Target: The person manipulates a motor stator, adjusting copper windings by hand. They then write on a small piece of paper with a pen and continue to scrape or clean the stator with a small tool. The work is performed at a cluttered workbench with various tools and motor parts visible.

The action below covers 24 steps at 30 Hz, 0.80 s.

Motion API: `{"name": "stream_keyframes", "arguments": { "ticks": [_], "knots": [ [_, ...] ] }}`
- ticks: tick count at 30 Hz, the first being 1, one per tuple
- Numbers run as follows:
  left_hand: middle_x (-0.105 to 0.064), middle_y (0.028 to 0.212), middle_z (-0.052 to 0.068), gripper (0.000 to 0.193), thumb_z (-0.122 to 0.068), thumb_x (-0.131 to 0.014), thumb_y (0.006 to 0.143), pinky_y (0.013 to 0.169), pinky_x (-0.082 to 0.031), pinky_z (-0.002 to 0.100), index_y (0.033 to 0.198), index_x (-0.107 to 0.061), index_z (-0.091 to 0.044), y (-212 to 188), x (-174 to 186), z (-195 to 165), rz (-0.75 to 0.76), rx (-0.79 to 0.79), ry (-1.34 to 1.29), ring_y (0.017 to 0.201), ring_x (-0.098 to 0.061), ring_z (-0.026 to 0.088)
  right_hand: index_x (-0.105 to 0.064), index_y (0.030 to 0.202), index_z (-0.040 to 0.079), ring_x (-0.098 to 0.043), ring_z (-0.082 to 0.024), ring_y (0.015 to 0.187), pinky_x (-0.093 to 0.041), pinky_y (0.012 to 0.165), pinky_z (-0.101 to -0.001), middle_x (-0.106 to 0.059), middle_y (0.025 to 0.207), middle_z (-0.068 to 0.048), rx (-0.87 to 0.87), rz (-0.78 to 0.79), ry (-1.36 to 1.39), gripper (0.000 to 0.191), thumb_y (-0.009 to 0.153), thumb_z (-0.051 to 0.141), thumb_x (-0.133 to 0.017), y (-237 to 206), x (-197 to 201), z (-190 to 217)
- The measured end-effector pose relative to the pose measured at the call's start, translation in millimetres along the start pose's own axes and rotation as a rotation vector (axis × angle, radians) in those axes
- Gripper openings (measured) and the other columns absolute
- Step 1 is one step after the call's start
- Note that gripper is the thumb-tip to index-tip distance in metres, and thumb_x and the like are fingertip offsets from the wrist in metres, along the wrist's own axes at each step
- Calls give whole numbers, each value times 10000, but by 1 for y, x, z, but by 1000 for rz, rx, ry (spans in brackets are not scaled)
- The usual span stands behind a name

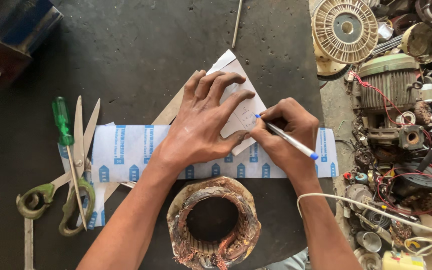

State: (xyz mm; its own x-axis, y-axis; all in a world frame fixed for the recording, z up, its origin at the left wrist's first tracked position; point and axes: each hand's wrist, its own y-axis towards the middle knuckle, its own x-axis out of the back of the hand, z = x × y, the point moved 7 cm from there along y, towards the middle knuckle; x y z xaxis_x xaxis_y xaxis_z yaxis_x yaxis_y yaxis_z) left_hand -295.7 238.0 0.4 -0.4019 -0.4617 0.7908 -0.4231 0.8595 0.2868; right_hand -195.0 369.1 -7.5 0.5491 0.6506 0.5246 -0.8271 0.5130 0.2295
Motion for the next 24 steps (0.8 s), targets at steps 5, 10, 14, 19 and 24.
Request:
{"name": "stream_keyframes", "arguments": {
  "ticks": [5, 10, 14, 19, 24],
  "knots": [
    [-479, 1469, 104, 681, -413, -795, 793, 1246, -135, 531, 1381, -590, -138, -3, 0, 0, 0, 5, -8, 1450, -345, 313, -666, 856, -16, -706, -113, 718, -575, 645, -256, -708, 843, -86, 35, -5, -42, 123, 818, -1, -781, -2, 0, 5],
    [-476, 1471, 113, 690, -413, -797, 789, 1245, -131, 531, 1382, -591, -126, -4, 0, 0, 0, -6, -10, 1452, -341, 315, -672, 871, -11, -723, -100, 737, -584, 660, -247, -728, 833, -75, -43, -18, -2, 129, 829, 20, -790, -4, 0, -1],
    [-480, 1466, 101, 694, -415, -802, 754, 1246, -128, 531, 1362, -607, -142, -4, 0, 1, -3, 4, -9, 1451, -337, 314, -664, 871, -14, -699, -102, 750, -580, 669, -256, -718, 859, -88, -5, -41, -2, 129, 815, 5, -779, -5, 1, -1],
    [-475, 1455, 102, 679, -436, -805, 768, 1243, -131, 532, 1352, -614, -145, -7, 1, -2, -13, -11, -16, 1450, -341, 321, -673, 880, 0, -681, -100, 744, -564, 673, -268, -732, 851, -59, -34, -24, 53, 105, 847, 16, -771, -9, 5, -7],
    [-447, 1461, 127, 680, -457, -819, 776, 1225, -147, 542, 1348, -616, -151, -15, 3, -7, -41, -50, -1, 1429, -324, 350, -612, 943, 17, -623, -88, 719, -530, 655, -252, -669, 851, -42, -121, -136, 477, 80, 954, 25, -691, -18, 22, -19]
  ]
}}
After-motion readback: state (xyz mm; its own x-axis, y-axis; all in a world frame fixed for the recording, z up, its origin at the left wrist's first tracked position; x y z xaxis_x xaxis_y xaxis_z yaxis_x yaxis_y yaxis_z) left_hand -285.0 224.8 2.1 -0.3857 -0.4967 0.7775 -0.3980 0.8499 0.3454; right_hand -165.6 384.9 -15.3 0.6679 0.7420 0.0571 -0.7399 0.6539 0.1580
